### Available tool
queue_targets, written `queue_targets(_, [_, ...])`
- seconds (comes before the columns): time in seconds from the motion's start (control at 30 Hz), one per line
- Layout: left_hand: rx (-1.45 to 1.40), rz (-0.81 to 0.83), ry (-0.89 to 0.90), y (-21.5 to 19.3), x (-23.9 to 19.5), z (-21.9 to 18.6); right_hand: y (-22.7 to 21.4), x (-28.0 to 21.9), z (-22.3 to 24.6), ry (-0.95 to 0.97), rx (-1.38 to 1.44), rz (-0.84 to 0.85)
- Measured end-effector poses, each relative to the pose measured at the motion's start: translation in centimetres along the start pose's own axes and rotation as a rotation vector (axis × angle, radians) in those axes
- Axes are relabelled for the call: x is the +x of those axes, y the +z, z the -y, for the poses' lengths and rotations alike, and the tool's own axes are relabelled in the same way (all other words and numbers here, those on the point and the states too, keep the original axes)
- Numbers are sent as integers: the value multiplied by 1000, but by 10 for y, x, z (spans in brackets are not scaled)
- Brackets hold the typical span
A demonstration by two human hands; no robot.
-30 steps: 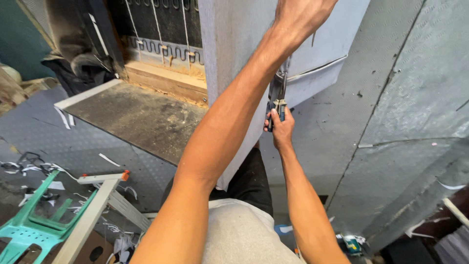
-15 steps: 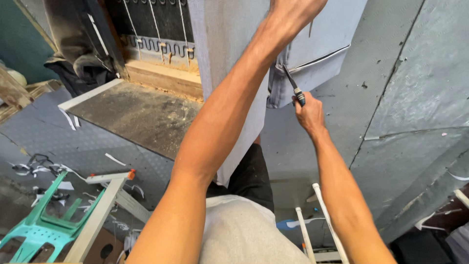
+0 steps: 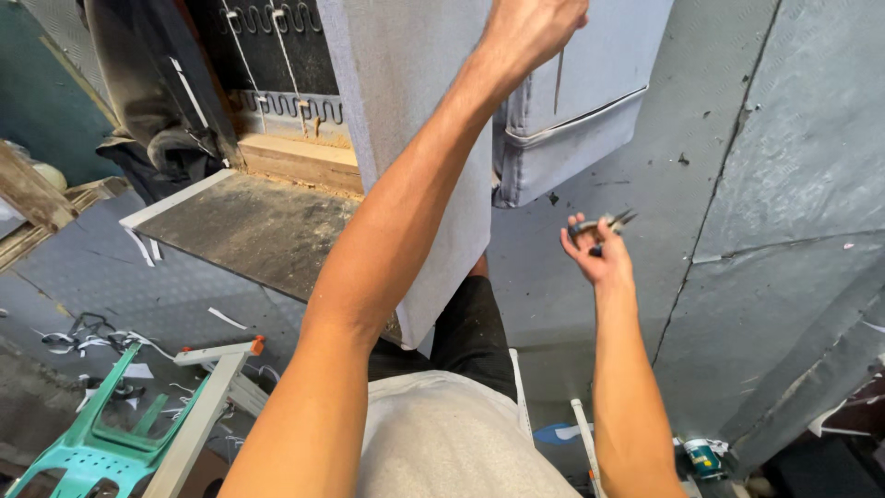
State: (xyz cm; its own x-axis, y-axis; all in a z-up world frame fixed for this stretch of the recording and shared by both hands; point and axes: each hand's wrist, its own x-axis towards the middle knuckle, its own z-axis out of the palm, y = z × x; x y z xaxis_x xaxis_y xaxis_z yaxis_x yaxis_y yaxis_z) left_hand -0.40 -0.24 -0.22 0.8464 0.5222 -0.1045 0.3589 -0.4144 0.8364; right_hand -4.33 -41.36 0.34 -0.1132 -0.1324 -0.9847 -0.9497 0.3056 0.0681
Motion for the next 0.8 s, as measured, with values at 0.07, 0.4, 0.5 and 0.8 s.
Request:
queue_targets(0.07, [-215,49,-183,-8,-4,-21,-36,0,-10,61,149,54])
queue_targets(0.4, [-142,281,-375,-10,-57,-124,22,-156,-34,-444,-649,331])
queue_targets(0.5, [-208,351,-507,2,-94,-151,76,-200,-50,-606,-795,410])
queue_targets(0.8, [-555,39,-789,7,-106,-117,136,-320,-22,-1425,-1727,328])
